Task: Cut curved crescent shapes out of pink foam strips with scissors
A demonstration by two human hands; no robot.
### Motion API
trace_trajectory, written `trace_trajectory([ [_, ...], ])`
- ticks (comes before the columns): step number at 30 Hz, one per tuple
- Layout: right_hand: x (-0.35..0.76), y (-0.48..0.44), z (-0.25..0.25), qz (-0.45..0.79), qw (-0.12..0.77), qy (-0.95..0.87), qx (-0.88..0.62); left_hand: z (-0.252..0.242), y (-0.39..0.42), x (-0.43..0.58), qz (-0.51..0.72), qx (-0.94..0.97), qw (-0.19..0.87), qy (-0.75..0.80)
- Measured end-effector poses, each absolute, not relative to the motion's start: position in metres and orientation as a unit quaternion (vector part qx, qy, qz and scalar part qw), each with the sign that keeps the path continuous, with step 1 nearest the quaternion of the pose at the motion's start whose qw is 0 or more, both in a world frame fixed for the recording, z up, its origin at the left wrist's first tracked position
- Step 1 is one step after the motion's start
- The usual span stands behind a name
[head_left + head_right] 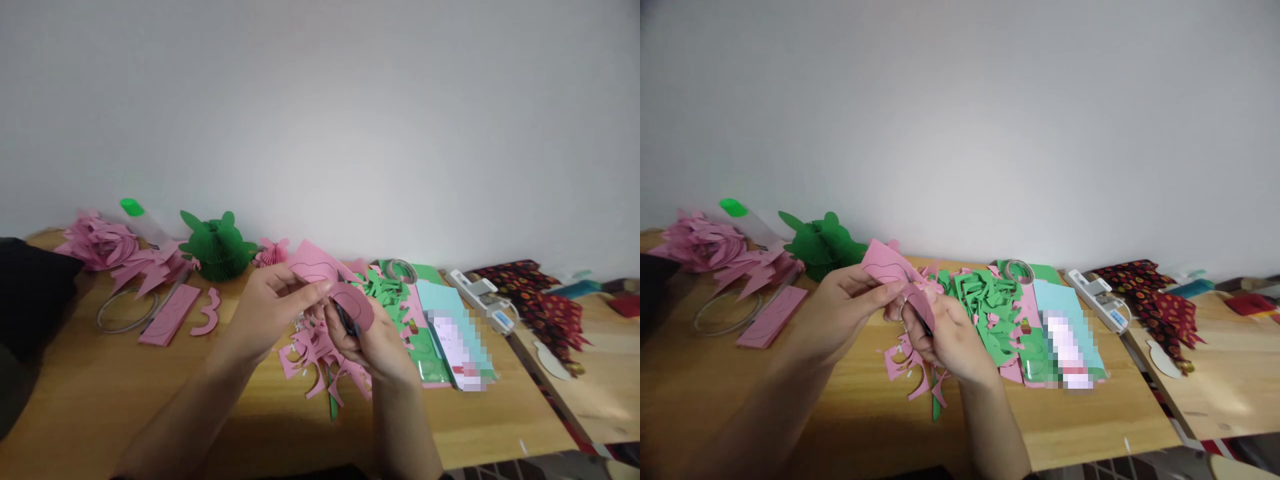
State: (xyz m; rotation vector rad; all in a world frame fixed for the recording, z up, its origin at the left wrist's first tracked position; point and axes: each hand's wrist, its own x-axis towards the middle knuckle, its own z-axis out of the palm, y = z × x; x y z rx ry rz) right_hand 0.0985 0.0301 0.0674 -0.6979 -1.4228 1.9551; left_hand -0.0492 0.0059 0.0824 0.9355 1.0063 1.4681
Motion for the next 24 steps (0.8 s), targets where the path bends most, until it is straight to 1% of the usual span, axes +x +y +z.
trace_trajectory([
  [8,0.094,0.027,0.063,0.739,0.332,-0.521,-0.268,0.072,0.004,-0.042,0.639,0.386,0.5,0.438],
  [15,0.093,0.027,0.066,0.745,0.331,-0.514,-0.267,0.071,0.004,-0.04,0.647,0.354,0.524,0.426],
  [24,0.093,0.027,0.066,0.737,0.33,-0.511,-0.294,0.074,0.004,-0.04,0.639,0.357,0.539,0.417],
])
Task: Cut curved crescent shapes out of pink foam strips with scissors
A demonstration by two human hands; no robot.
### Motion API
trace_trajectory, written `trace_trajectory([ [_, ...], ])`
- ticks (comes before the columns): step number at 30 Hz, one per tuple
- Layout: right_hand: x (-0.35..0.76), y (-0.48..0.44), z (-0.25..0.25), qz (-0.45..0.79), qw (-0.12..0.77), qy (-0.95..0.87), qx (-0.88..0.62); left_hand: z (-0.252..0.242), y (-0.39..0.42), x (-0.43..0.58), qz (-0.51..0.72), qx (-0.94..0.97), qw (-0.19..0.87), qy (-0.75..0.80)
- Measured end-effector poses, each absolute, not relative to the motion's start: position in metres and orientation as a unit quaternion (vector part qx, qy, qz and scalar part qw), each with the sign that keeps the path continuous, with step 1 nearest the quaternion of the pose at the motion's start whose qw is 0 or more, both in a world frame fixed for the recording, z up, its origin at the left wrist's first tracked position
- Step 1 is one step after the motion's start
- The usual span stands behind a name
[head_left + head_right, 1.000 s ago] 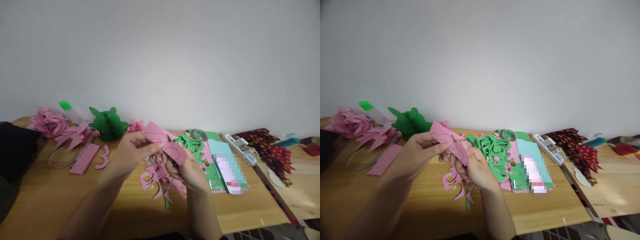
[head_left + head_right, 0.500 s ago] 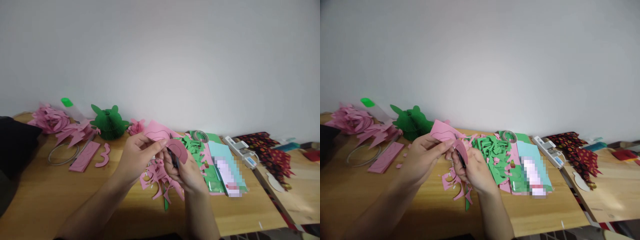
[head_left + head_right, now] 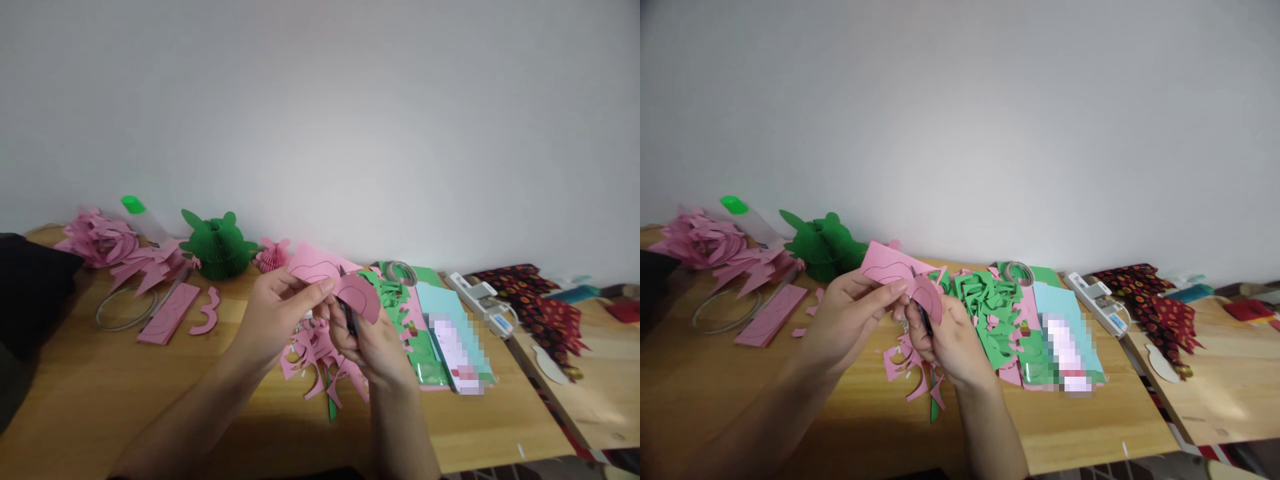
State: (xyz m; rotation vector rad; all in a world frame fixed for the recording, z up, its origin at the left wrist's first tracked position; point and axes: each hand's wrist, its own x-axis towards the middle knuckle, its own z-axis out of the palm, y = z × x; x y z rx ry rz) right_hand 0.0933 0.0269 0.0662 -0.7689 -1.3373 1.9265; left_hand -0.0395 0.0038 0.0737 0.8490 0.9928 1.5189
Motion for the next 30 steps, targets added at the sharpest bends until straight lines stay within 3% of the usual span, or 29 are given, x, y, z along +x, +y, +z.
trace_trajectory([
  [30,0.1008,0.0266,0.064,0.688,0.328,-0.571,-0.305,0.0799,0.0039,-0.0468,0.635,0.373,0.569,0.365],
])
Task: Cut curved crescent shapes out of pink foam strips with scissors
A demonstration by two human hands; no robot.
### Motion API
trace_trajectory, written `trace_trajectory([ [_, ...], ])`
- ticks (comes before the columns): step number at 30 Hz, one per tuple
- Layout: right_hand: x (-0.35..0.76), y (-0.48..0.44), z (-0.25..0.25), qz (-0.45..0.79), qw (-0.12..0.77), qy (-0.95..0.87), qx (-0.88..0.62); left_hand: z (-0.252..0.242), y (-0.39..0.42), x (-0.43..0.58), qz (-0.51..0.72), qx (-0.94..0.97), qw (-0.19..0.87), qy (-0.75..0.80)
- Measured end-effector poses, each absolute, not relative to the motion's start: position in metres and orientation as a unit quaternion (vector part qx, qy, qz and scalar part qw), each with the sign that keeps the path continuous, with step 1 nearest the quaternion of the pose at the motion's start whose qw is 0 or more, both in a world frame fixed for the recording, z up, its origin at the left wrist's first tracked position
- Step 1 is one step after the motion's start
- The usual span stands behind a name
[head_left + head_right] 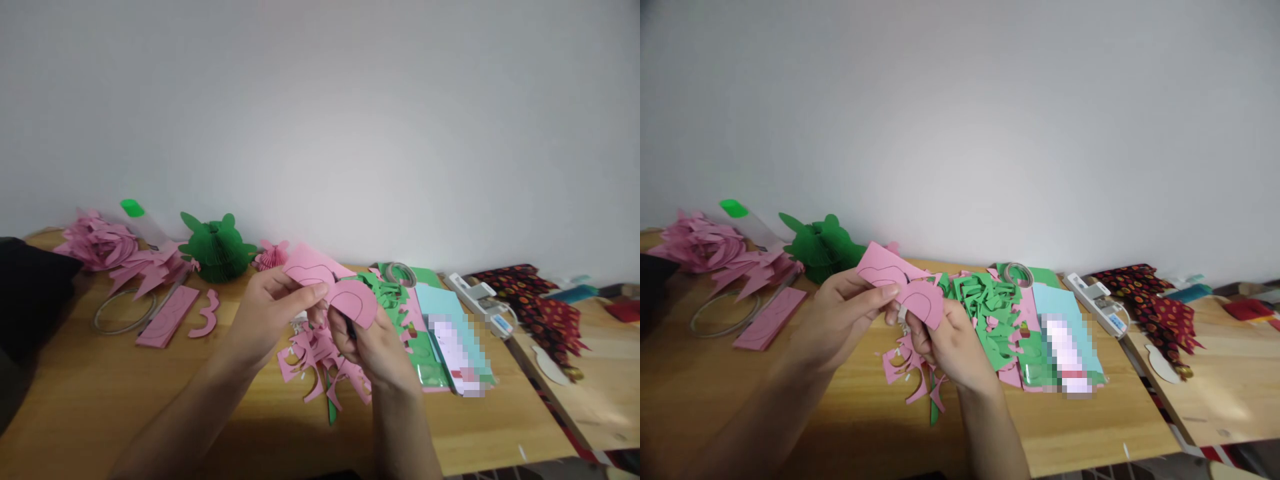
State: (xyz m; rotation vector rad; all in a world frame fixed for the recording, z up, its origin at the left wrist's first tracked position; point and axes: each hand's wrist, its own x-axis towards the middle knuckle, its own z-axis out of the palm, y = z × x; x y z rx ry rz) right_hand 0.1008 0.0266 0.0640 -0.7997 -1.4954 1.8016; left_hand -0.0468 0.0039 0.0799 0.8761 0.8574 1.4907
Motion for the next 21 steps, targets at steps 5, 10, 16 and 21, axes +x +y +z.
trace_trajectory([
  [5,0.102,0.028,0.063,0.679,0.323,-0.581,-0.313,0.078,0.003,-0.05,0.628,0.381,0.578,0.356],
  [10,0.106,0.028,0.061,0.667,0.314,-0.591,-0.326,0.077,0.005,-0.057,0.601,0.415,0.584,0.353],
  [16,0.105,0.028,0.065,0.656,0.313,-0.604,-0.327,0.077,0.005,-0.058,0.6,0.424,0.574,0.362],
  [21,0.104,0.028,0.065,0.656,0.318,-0.606,-0.319,0.079,0.003,-0.056,0.6,0.454,0.539,0.379],
])
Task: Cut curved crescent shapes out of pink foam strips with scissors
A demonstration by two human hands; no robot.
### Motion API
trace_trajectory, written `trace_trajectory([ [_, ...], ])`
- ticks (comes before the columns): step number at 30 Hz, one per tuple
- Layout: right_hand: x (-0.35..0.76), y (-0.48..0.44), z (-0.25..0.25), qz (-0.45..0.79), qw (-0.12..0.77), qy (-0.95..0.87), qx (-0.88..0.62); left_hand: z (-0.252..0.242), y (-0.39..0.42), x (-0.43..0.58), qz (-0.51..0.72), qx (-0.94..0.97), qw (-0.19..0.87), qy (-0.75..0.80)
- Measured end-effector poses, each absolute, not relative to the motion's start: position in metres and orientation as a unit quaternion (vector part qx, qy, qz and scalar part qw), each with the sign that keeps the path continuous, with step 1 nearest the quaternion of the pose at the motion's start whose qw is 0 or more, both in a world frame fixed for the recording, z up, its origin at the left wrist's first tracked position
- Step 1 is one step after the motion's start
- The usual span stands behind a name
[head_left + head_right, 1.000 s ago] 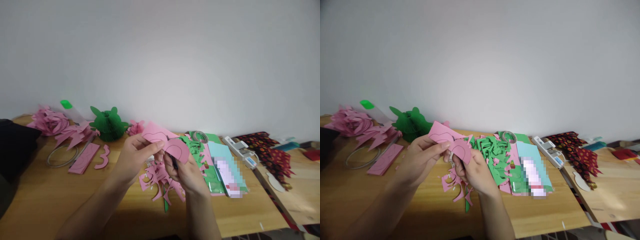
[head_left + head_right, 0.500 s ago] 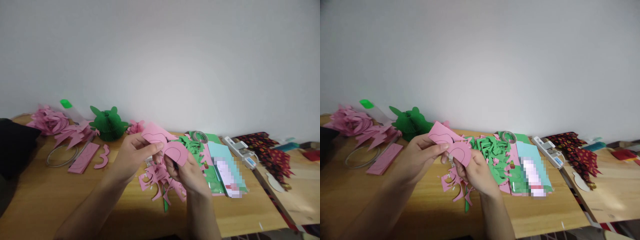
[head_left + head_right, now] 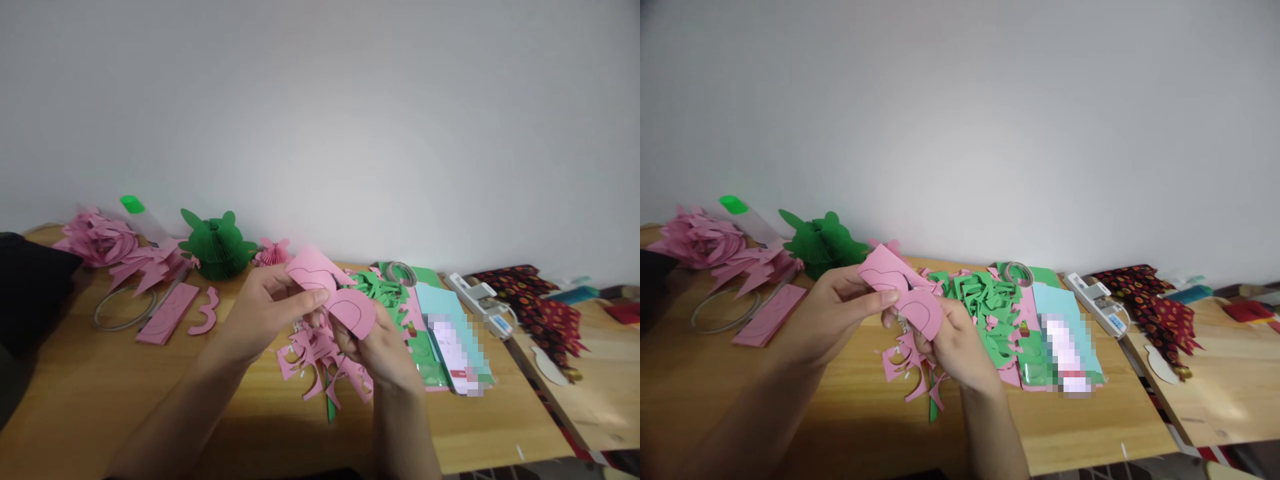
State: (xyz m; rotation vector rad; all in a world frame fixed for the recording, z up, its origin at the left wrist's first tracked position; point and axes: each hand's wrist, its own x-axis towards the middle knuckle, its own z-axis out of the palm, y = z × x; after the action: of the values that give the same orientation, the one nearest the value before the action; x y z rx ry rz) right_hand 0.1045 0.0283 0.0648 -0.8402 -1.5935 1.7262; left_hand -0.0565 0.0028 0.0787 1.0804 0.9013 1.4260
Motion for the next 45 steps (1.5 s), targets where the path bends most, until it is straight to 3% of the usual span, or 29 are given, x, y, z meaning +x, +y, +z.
trace_trajectory([
  [10,0.108,0.028,0.058,0.674,0.312,-0.582,-0.332,0.083,0.001,-0.057,0.59,0.512,0.446,0.436],
  [37,0.108,0.027,0.065,0.675,0.282,-0.588,-0.345,0.084,0.002,-0.064,0.527,0.532,0.478,0.459],
  [45,0.108,0.028,0.065,0.679,0.294,-0.589,-0.325,0.08,0.004,-0.063,0.578,0.511,0.436,0.463],
])
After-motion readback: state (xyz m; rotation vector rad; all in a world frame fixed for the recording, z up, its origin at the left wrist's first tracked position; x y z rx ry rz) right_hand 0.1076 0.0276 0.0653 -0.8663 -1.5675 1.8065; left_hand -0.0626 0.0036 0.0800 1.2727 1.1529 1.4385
